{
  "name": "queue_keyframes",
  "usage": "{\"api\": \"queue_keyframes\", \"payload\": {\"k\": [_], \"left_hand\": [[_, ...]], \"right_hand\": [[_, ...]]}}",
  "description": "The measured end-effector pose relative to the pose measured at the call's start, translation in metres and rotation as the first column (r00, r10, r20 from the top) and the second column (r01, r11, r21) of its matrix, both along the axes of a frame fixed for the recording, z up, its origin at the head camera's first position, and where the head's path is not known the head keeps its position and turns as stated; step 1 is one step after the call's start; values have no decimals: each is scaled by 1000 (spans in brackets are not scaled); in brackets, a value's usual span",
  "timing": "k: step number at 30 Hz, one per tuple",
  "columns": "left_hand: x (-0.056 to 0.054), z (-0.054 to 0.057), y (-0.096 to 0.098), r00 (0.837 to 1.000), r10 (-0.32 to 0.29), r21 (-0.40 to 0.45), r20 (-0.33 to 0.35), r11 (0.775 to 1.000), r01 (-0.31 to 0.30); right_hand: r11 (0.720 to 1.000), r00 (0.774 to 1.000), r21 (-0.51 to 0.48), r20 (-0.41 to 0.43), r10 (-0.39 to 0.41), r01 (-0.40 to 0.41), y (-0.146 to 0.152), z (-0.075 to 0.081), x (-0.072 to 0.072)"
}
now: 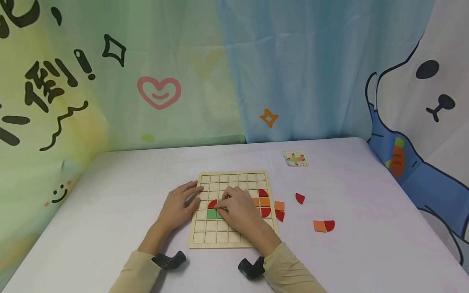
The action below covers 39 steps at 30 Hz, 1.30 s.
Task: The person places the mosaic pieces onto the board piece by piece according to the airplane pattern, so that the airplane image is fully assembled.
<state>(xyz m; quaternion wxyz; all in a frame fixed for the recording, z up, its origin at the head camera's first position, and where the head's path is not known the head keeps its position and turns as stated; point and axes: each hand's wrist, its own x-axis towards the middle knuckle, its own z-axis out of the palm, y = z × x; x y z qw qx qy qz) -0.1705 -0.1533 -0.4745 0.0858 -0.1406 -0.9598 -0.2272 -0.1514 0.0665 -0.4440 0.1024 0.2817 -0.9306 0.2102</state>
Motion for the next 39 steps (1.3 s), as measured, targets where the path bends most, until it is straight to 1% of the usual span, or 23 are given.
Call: {"api": "queue_keyframes", "payload": {"k": [7, 11, 15, 18, 21, 26, 28, 30, 34, 37, 39], "left_hand": [[0, 0, -1, 1000, 4, -6, -1, 1000, -4], [0, 0, -2, 1000, 1, -7, -7, 1000, -2], [0, 1, -1, 1000, -1, -5, -5, 1000, 1], [0, 1, -1, 1000, 1, -9, 0, 1000, -1], [0, 1, -1, 1000, 1, -8, 1, 1000, -1], [0, 2, 0, 1000, -7, -3, -3, 1000, 7], [0, 2, 0, 1000, -9, -3, -2, 1000, 9], [0, 2, 0, 1000, -9, -2, -1, 1000, 9], [0, 2, 1, 1000, -6, 3, 1, 1000, 6], [1, 2, 1, 1000, -3, 0, 3, 1000, 3], [1, 1, 1, 1000, -1, -3, 4, 1000, 1]], "right_hand": [[1000, 999, 7, 28, -17, 16, -2, 2, 1], [999, 999, 43, 45, -30, 28, -2, 1, 0], [996, 999, 87, 28, -34, 32, -1, -1, 0], [994, 999, 102, 9, -39, 38, -2, -1, -1], [993, 999, 111, 9, -38, 37, -1, -1, -1], [995, 999, 90, 15, -36, 35, 0, -1, -2], [997, 999, 68, 13, -34, 33, 1, -2, -2], [999, 1000, 45, 13, -25, 25, 2, -1, -2], [999, 1000, 41, 6, -3, 3, 3, -1, -2], [999, 1000, 32, 9, -1, 0, 6, 2, -4], [1000, 1000, 0, 10, -8, 8, 11, 6, -7]]}}
